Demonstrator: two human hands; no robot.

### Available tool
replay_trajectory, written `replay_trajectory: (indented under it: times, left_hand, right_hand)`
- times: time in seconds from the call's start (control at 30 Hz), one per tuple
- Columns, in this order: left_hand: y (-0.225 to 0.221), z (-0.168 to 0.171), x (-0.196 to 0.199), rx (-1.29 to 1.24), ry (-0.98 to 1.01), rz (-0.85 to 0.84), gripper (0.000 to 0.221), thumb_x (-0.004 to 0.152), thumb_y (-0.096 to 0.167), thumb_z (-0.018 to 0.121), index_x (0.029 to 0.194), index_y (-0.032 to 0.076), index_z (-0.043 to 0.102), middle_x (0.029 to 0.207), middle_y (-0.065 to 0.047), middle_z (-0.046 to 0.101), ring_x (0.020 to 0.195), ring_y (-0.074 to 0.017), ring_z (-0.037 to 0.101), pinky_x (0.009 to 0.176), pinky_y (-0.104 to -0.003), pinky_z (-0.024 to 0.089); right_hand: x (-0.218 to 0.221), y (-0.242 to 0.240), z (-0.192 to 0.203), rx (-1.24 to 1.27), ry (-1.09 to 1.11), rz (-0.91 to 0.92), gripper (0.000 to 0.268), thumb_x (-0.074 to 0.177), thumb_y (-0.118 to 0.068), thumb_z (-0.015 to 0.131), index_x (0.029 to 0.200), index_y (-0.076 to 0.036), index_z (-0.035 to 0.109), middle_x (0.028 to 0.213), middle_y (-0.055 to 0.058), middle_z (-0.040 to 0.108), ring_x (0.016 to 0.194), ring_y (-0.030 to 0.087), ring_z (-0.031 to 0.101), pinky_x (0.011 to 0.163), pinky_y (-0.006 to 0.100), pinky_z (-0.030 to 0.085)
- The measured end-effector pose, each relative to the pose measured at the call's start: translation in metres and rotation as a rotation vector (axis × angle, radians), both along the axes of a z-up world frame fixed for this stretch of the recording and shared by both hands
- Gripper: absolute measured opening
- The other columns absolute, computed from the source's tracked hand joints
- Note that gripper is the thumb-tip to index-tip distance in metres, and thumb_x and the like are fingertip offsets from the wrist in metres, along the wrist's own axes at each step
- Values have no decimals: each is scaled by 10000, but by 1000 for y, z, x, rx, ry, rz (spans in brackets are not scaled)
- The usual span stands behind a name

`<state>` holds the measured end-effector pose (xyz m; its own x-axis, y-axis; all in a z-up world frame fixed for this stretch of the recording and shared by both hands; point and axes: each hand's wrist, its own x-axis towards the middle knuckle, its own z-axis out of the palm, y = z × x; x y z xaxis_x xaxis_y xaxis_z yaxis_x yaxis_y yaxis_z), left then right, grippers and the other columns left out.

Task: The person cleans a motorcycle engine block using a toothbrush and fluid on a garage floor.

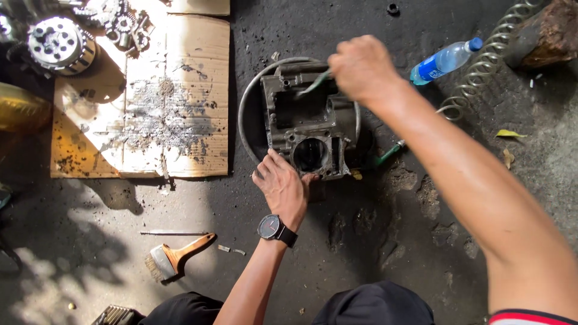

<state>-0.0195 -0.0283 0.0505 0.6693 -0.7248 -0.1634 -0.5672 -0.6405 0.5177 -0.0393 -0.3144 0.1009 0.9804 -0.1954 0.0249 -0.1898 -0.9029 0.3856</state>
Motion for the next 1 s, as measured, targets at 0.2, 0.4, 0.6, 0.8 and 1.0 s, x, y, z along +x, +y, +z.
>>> replay_trajectory:
  times: [0.2,0.4,0.6,0.8,1.0]
  left_hand:
    - [3,-6,-3,0,-23,40,1148,723,508,839,1437,-207,294,1299,-240,476,1189,-373,465,1058,-559,333]
    - [-3,2,3,-5,-30,25,1146,696,502,860,1407,-205,303,1283,-236,480,1187,-390,466,1027,-570,330]
    - [-4,-2,-3,-26,-44,43,1091,744,462,837,1427,-201,303,1294,-237,484,1219,-380,470,1081,-595,317]
    - [2,5,-5,-33,3,11,1110,760,465,824,1423,-232,270,1315,-282,460,1231,-403,452,1071,-590,318]
    - [-2,4,-8,1,27,13,1106,749,459,830,1426,-214,270,1328,-272,458,1247,-392,447,1087,-594,320]
  right_hand:
    - [-18,-31,19,165,209,-304,256,933,-358,701,860,-129,789,773,107,710,762,279,720,692,453,561]
    - [14,-8,-33,249,55,-126,185,951,-276,687,839,-246,831,829,51,763,879,271,735,866,435,553]
    - [-35,-48,7,5,334,-280,294,938,-432,689,852,-180,813,851,77,756,911,267,724,810,415,519]
    - [-43,-43,21,114,363,-416,326,995,-451,627,950,-190,817,857,49,760,846,232,724,754,425,520]
    - [-24,9,80,334,396,-610,301,1012,-476,584,1113,-263,770,907,41,754,855,276,716,721,446,552]
